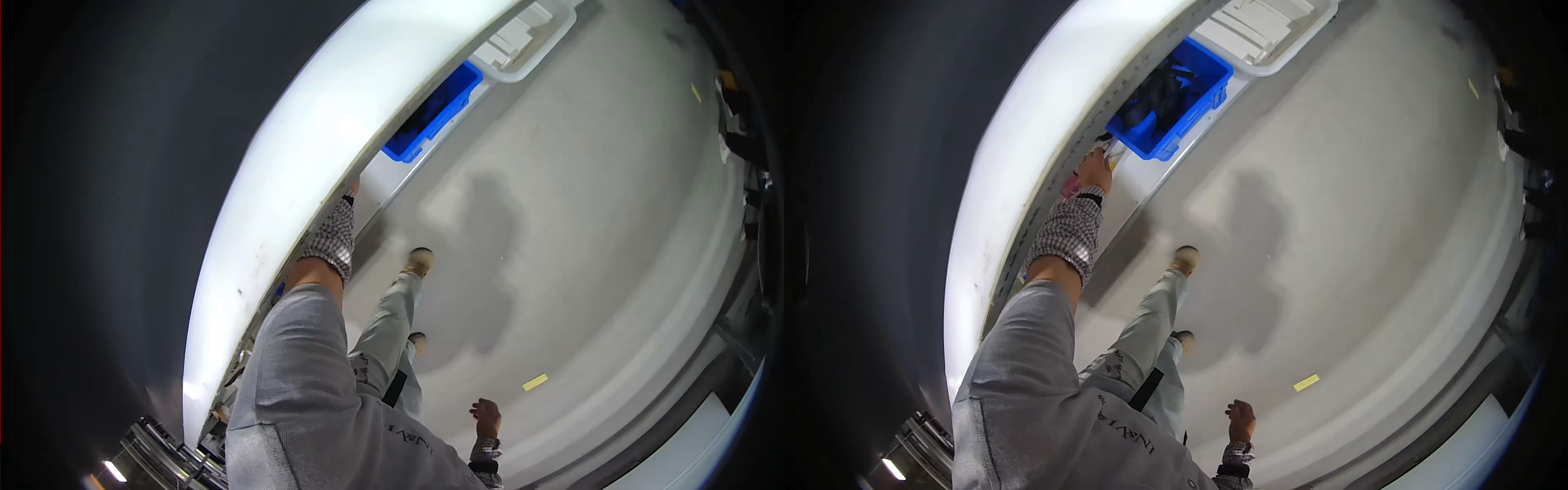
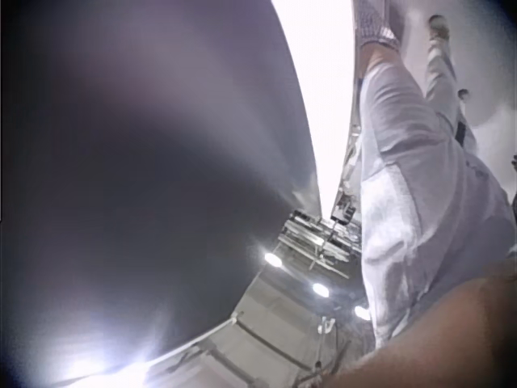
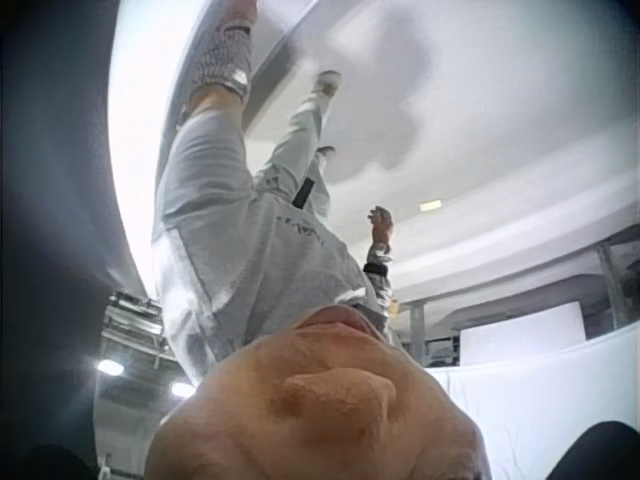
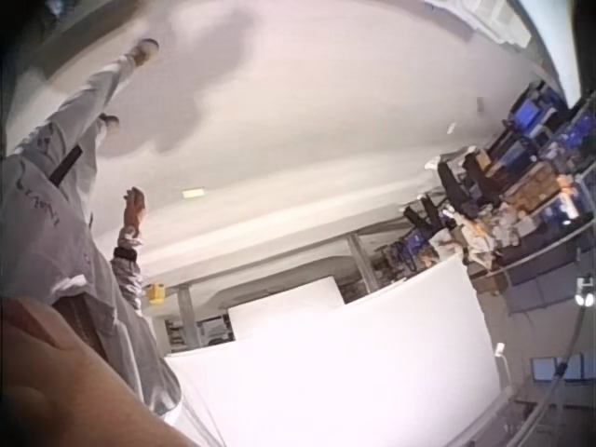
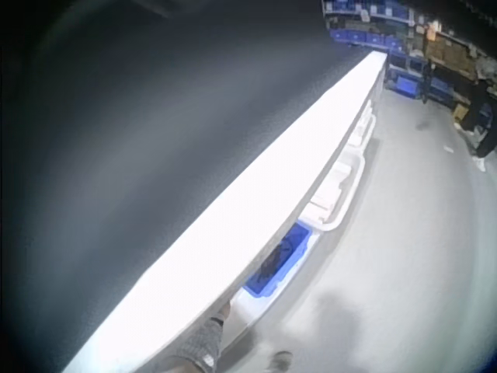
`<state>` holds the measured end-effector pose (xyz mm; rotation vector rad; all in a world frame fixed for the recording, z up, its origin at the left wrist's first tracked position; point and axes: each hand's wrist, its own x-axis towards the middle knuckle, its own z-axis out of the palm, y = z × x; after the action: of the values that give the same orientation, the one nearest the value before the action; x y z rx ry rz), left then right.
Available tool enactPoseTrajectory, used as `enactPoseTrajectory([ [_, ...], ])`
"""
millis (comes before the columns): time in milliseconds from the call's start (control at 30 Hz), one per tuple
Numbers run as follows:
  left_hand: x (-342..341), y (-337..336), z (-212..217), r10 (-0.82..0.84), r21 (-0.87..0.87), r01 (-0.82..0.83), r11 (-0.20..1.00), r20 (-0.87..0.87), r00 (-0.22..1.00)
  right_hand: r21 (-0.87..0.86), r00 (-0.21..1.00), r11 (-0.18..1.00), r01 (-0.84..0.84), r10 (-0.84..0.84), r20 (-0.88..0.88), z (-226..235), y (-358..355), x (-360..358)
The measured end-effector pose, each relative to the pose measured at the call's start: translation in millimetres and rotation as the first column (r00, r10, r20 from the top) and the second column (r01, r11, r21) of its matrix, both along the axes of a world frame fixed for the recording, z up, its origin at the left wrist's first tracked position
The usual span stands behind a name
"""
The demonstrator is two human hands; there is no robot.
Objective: Applying double-sided or protective tape along the edges of industrial panels.
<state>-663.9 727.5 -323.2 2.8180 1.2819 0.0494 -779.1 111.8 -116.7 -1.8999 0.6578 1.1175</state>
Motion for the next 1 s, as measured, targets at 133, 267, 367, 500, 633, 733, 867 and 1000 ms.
enactPoseTrajectory([
  [133,9,-65,33,-0.064,-0.028,0.069,0.997,0.16,0.985,-0.047,0.988,0.989,-0.142,0.144,0.052,2,-27,-10],
  [267,3,-156,117,0.01,-0.33,0.13,0.935,0.39,0.921,-0.131,0.781,0.842,-0.524,0.536,0.32,26,-3,37],
  [367,-12,-221,194,0.46,-0.871,0.277,0.407,0.457,0.761,-0.031,0.729,0.84,-0.541,0.487,0.481,51,23,82],
  [500,-58,-285,316,0.813,-0.779,0.6,-0.18,0.226,0.536,0.432,0.783,0.76,-0.485,0.158,0.601,119,87,141],
  [633,-114,-325,359,0.846,-0.676,0.689,-0.259,0.186,0.5,0.845,0.95,0.441,-0.303,0.208,0.232,170,132,155],
  [733,-150,-363,367,0.951,-0.683,0.71,-0.171,0.074,0.3,0.926,0.826,0.175,-0.334,0.528,0.198,199,149,144],
  [867,-143,-377,359,0.989,-0.5,0.858,-0.114,-0.136,0.052,0.968,0.753,0.209,-0.138,0.657,-0.034,210,182,151],
  [1000,-151,-398,363,0.967,-0.378,0.925,-0.035,-0.246,-0.063,0.962,0.695,0.239,-0.131,0.714,-0.083,220,179,142],
])
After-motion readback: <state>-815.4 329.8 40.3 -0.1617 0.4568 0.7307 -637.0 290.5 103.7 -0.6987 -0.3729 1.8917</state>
